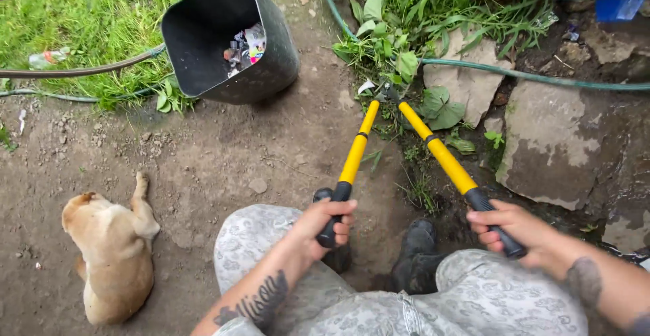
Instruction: The person uses a pair of yellow-handled loppers to cut through thick grass and weeds on the ground in an outdoor area, moving between different sections of the lawn.
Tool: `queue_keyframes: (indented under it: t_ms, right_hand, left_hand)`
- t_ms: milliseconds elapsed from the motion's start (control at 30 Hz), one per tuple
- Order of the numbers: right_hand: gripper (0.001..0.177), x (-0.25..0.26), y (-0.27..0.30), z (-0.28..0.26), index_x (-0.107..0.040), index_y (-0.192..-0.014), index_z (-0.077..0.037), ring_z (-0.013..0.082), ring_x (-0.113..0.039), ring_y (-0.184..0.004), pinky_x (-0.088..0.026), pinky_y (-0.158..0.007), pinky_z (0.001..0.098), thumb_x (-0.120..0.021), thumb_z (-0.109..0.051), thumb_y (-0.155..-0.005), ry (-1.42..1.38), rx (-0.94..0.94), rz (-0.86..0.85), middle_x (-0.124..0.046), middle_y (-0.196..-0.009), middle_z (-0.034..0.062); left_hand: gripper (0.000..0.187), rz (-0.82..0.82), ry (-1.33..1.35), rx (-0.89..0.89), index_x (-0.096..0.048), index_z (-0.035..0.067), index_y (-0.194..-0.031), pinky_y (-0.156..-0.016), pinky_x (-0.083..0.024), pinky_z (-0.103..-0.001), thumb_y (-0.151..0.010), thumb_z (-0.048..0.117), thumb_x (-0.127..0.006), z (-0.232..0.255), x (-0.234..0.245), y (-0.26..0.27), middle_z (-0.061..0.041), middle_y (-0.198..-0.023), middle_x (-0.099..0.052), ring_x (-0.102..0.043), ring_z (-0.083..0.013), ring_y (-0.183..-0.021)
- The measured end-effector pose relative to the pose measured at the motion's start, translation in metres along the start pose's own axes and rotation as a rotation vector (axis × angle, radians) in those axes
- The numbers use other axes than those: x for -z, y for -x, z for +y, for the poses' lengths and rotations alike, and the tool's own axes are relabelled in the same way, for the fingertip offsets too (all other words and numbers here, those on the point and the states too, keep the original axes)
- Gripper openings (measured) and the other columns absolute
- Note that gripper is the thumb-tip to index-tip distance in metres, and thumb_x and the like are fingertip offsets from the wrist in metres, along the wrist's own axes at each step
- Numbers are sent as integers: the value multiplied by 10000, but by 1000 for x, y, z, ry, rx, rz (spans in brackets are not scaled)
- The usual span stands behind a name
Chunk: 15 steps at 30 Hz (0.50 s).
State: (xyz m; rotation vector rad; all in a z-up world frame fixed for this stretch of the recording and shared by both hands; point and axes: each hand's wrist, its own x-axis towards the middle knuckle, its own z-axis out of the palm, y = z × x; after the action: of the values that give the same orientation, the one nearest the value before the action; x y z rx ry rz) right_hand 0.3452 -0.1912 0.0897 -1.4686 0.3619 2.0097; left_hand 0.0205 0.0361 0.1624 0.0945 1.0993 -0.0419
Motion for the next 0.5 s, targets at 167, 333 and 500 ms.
queue_keyframes:
  t_ms: [167,333,500]
  right_hand:
    - [192,-58,-5,65,-540,-982,-63,96,-451,-449,-361,-358,265,-685,-74,-856,-101,21,87,-500,-683,41]
    - [192,-64,11,75,-538,-991,-37,100,-458,-454,-366,-360,276,-676,-81,-865,-144,51,96,-506,-689,50]
    - [232,-65,52,108,-528,-1031,-29,119,-448,-445,-358,-356,298,-681,-76,-864,-133,24,167,-498,-685,62]
  left_hand:
    - [221,172,-238,-23,-487,80,-867,-383,-388,-287,-840,35,-703,-3,20,33,-17,-654,-523,-473,-98,-432]
    - [210,181,-313,-39,-490,53,-870,-380,-399,-291,-848,37,-698,-20,31,36,-27,-656,-520,-484,-102,-427]
    - [219,218,-332,-6,-469,59,-859,-364,-398,-309,-818,13,-679,-31,6,79,-40,-644,-528,-483,-119,-407]
